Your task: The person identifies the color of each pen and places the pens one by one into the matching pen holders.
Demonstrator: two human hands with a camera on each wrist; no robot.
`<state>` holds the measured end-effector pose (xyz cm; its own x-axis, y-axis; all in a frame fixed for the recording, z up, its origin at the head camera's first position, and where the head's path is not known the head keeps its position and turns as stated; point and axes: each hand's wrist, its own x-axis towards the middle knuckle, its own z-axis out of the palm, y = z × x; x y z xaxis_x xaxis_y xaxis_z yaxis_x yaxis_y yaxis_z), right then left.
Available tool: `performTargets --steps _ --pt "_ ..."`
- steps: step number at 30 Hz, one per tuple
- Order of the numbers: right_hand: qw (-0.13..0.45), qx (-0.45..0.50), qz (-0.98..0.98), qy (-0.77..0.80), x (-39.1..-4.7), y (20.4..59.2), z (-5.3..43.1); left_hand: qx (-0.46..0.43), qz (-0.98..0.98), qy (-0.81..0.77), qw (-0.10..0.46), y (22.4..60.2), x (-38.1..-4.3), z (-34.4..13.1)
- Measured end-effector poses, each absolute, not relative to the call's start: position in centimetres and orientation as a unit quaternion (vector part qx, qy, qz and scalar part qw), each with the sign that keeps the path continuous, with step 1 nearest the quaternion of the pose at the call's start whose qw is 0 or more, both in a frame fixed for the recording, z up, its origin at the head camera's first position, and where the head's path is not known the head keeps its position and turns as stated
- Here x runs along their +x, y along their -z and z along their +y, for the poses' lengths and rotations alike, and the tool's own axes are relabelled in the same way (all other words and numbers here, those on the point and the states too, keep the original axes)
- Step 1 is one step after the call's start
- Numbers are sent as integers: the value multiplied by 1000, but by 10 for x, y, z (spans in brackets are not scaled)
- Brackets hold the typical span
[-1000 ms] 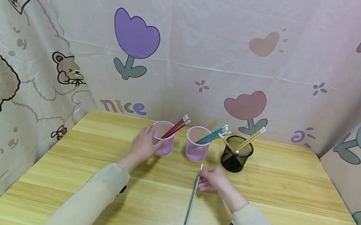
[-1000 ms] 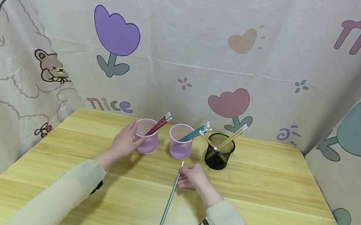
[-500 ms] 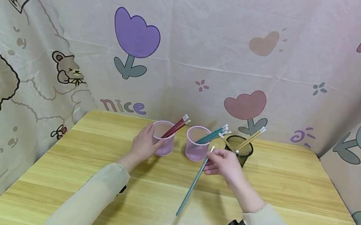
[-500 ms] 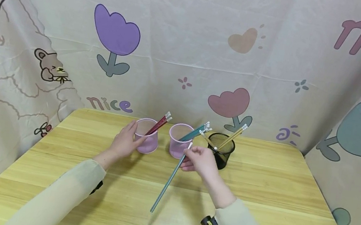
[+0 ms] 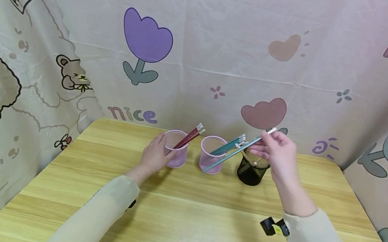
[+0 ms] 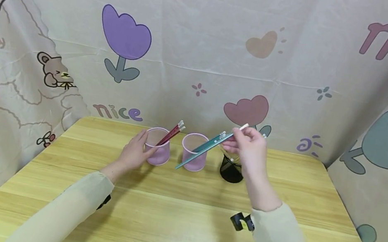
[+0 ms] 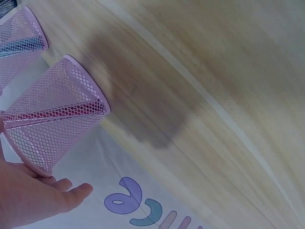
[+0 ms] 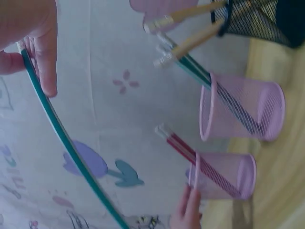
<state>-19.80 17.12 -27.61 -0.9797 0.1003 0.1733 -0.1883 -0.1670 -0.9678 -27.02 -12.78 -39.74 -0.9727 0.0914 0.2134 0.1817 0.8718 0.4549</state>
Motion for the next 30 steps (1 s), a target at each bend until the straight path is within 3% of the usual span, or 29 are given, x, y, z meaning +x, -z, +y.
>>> performTargets --steps 11,30 --pt "217 -35 -570 -791 -223 271 187 -71 -961 248 101 399 -271 -128" --pt "190 -100 -659 -721 -261 295 183 -66 -962 248 88 401 -273 -128"
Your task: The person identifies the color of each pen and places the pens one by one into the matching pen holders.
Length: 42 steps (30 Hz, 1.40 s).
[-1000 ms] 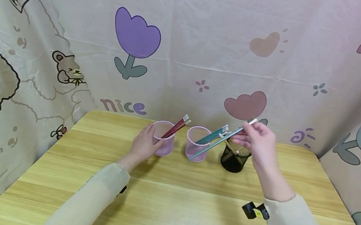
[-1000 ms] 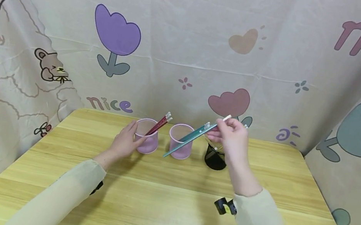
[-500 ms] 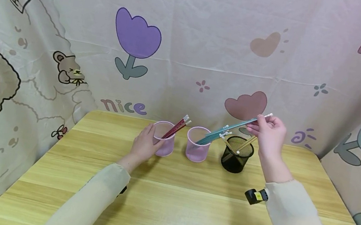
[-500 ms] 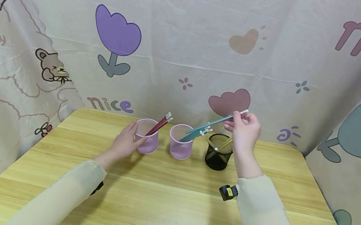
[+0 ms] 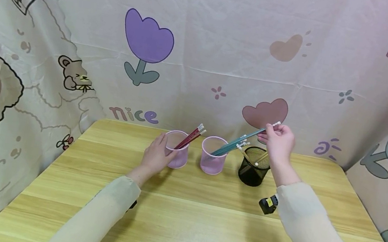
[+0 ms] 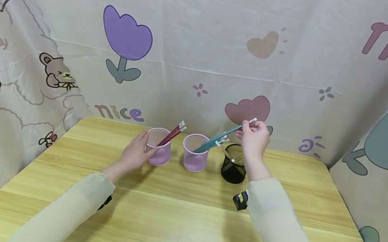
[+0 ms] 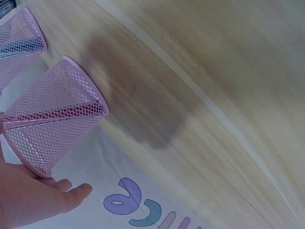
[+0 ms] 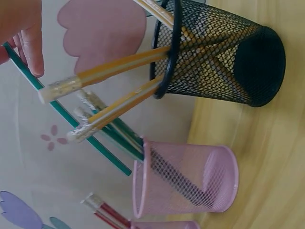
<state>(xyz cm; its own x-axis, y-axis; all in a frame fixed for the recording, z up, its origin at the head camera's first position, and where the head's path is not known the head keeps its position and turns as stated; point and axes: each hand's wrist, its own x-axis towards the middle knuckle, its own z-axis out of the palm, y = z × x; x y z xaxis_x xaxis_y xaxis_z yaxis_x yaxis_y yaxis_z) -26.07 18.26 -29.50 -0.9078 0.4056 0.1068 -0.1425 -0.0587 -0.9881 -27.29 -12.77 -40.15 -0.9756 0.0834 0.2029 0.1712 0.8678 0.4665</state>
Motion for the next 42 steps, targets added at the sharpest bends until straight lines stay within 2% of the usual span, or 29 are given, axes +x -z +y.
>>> performTargets --steps 12,20,26,35,42 --pt "166 -109 -719 -667 -271 305 182 -65 -962 253 82 402 -273 -127" --pt "121 -107 -864 -476 -270 310 181 -60 -963 252 79 401 -273 -126" --pt "100 -104 -869 -473 -270 313 181 -67 -963 247 86 401 -273 -126" --pt "38 -84 -892 -442 -268 313 181 -67 -963 246 85 401 -272 -127" --pt "26 -62 -893 -444 -267 314 183 -66 -962 251 88 400 -271 -127"
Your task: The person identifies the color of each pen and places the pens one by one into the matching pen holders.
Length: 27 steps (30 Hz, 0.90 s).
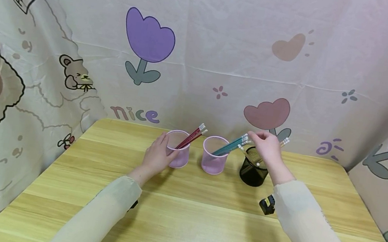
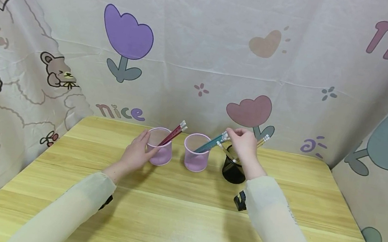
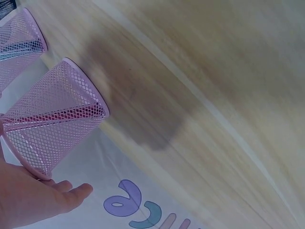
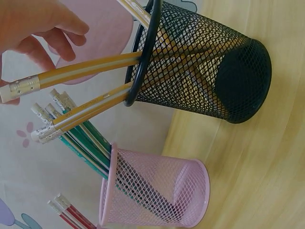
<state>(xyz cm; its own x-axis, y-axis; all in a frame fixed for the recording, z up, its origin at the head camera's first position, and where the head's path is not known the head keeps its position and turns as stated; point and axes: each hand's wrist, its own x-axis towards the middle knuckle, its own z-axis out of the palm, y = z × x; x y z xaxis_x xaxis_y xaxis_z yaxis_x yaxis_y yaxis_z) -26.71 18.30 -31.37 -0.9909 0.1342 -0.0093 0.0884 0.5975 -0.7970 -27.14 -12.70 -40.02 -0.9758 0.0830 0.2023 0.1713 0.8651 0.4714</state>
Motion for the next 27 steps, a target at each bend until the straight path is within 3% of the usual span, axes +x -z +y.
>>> performTargets --steps 10,18,27 --pt "27 -50 -903 -425 -262 314 186 -65 -963 243 95 402 -270 -125" --pt "96 2 -932 -348 -248 317 178 -92 -960 233 127 397 -261 -118" --pt "129 56 -960 -242 -216 330 151 -168 -958 179 147 391 -238 -90"
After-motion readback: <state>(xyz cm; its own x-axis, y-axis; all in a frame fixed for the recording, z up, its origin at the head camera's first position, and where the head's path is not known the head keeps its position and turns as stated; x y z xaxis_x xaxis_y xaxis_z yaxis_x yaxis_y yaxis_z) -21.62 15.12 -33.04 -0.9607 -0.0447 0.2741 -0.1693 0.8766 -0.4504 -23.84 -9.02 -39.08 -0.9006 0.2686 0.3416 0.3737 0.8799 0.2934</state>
